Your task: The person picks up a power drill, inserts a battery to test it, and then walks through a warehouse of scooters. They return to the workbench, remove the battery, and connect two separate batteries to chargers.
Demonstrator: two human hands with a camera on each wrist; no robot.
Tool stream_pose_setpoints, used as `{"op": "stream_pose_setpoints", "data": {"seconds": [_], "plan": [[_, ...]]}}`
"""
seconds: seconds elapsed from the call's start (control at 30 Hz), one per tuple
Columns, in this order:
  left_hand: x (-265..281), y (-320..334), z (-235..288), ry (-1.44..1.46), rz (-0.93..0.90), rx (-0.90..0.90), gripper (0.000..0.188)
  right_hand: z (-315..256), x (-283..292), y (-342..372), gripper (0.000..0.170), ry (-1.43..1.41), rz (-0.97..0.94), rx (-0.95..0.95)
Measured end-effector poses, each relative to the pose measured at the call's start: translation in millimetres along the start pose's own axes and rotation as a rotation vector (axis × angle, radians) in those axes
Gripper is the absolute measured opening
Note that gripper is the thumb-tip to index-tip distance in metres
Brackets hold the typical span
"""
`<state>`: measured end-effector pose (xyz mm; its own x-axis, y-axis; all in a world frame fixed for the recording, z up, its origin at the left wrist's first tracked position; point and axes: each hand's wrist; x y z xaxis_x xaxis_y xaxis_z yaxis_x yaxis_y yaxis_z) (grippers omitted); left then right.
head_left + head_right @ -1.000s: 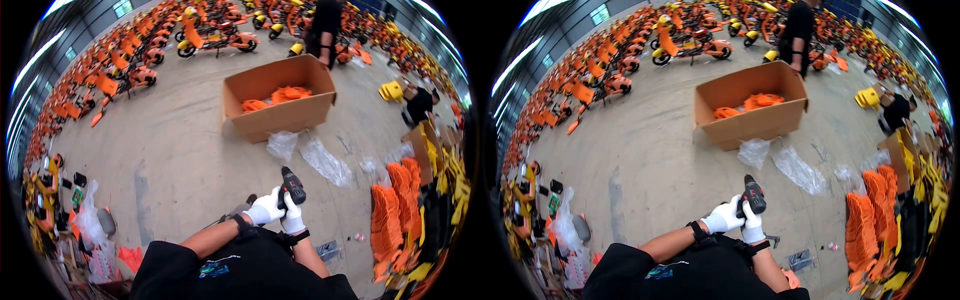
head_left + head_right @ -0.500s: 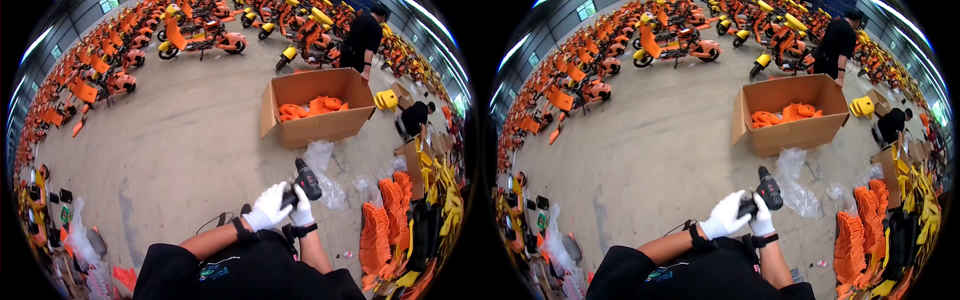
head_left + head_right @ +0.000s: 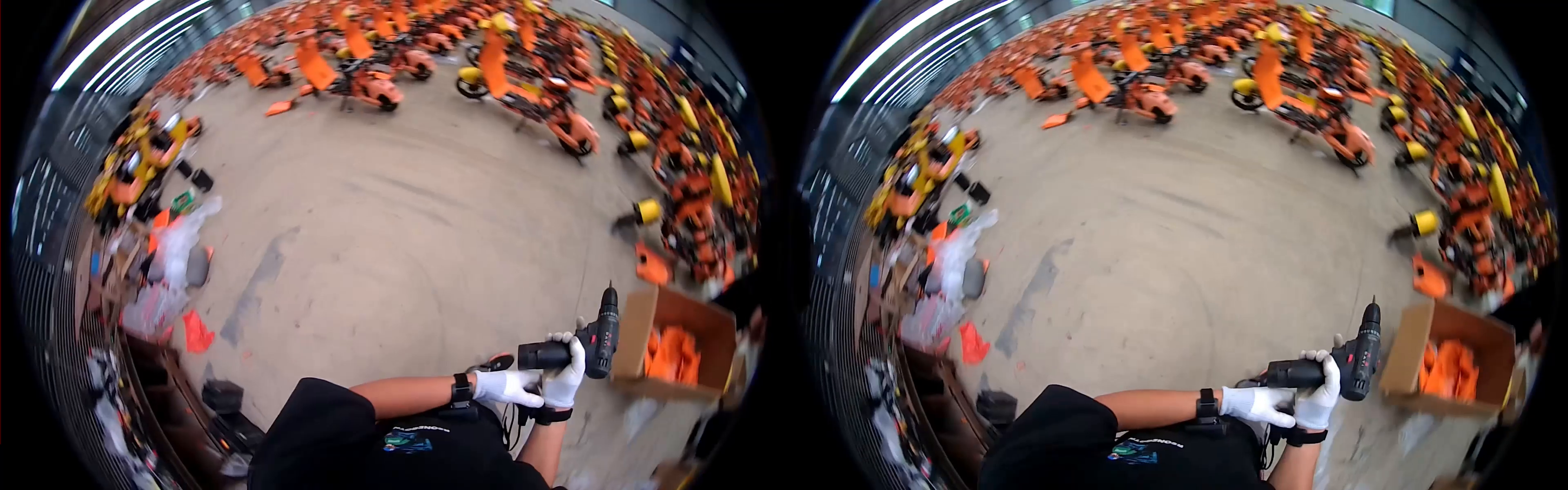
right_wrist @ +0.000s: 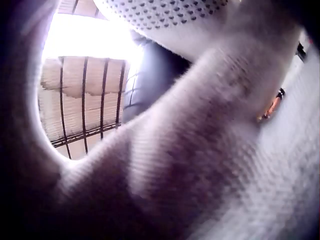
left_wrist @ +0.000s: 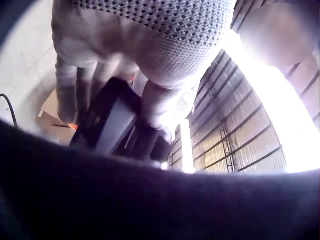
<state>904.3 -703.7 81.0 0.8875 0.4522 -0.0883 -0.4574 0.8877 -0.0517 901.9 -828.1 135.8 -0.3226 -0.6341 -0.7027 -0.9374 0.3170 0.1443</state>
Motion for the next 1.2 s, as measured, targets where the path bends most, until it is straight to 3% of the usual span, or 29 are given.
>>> {"op": "stream_pose_setpoints", "data": {"seconds": [0.07, 0.13, 0.17, 0.2, 0.27, 0.4, 0.5, 0.53, 0.6, 0.63, 0.73, 0.77, 0.8, 0.87, 0.9, 0.97, 1.0, 1.03, 1.1, 1.13, 1.17, 1.2], "plan": [[19.9, -36.6, 11.4, 0.027, 0.07, 0.084, 0.042, -10.6, -0.3, -47.2, 0.057, 0.075, -0.098, -0.028], [43.7, -78.0, 28.3, 0.049, -0.005, 0.316, 0.042, -27.4, 5.7, -93.3, 0.058, 0.103, -0.136, -0.069], [47.5, -99.6, 32.9, 0.132, 0.016, 0.209, 0.041, -36.1, 8.2, -118.7, 0.058, 0.119, -0.134, -0.058], [54.7, -120.1, 34.2, -0.013, 0.043, 0.153, 0.043, -45.8, 10.2, -142.2, 0.059, 0.106, -0.157, -0.058], [53.3, -133.8, 7.3, 0.151, 0.042, 0.168, 0.044, -47.5, 11.5, -156.3, 0.06, 0.188, -0.207, -0.028], [56.8, -184.5, 12.9, 0.16, 0.084, 0.313, 0.042, -66.0, 34.7, -197.3, 0.058, 0.49, -0.202, 0.121], [58.0, -242.1, 15.2, 0.221, -0.008, 0.426, 0.046, -88.3, 89.9, -238.2, 0.058, 0.937, -0.172, 0.364], [56.8, -259.6, 18.4, 0.215, -0.046, 0.431, 0.046, -98.6, 95.9, -242.9, 0.054, 0.861, -0.115, 0.313], [56.9, -298.9, 26.8, 0.233, -0.101, 0.458, 0.047, -109.3, 148.9, -270.8, 0.05, 0.999, -0.093, 0.341], [57.5, -321.1, 36.1, 0.225, -0.159, 0.497, 0.048, -116.2, 165.8, -276.6, 0.042, 0.978, -0.022, 0.272], [64.0, -363.5, -9.3, 0.167, -0.374, 0.478, 0.05, -126.3, 189.9, -282.1, 0.024, 1.131, 0.049, 0.431], [72.7, -380.7, -16.8, 0.039, -0.509, 0.494, 0.05, -130.2, 195.3, -283.4, 0.021, 0.987, 0.154, 0.269], [82.3, -397.7, -18.1, 0.034, -0.577, 0.482, 0.049, -138.4, 191.7, -288.9, 0.02, 1.012, 0.205, 0.306], [93.1, -440.2, -47.6, -0.264, -0.728, 0.479, 0.049, -144.6, 209.9, -293.0, 0.02, 1.035, 0.374, 0.346], [100.0, -460.4, -46.0, -0.351, -0.82, 0.439, 0.049, -150.5, 228.5, -289.8, 0.021, 0.996, 0.477, 0.258], [118.3, -500.1, -41.1, -0.352, -0.907, 0.447, 0.051, -163.5, 253.1, -285.6, 0.022, 0.921, 0.657, 0.295], [121.9, -517.3, -62.4, -0.453, -0.96, 0.426, 0.052, -161.9, 260.9, -273.7, 0.024, 0.855, 0.739, 0.301], [129.9, -535.9, -86.0, -0.672, -0.94, 0.201, 0.052, -165.4, 257.2, -274.9, 0.027, 0.802, 0.822, 0.368], [141.6, -568.8, -116.5, -0.867, -0.745, 0.113, 0.047, -176.1, 250.6, -280.6, 0.03, 0.747, 0.972, 0.435], [138.8, -583.6, -126.8, -1.01, -0.706, 0.137, 0.042, -181.2, 253.8, -278.5, 0.032, 0.714, 1.046, 0.475], [136.5, -595.9, -132.6, -1.076, -0.706, 0.044, 0.039, -162.1, 298.4, -263.3, 0.038, 0.711, 1.08, 0.394], [138.8, -610.8, -130.1, -1.127, -0.707, -0.049, 0.035, -167.9, 293.0, -267.2, 0.038, 0.692, 1.148, 0.408]]}}
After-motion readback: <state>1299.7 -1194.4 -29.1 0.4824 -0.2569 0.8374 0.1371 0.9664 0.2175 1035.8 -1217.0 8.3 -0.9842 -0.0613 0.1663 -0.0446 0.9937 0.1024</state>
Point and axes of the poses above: each hand's wrist, its own y-axis away from the middle knuckle, its own x-axis out of the back of the hand, z = x × y
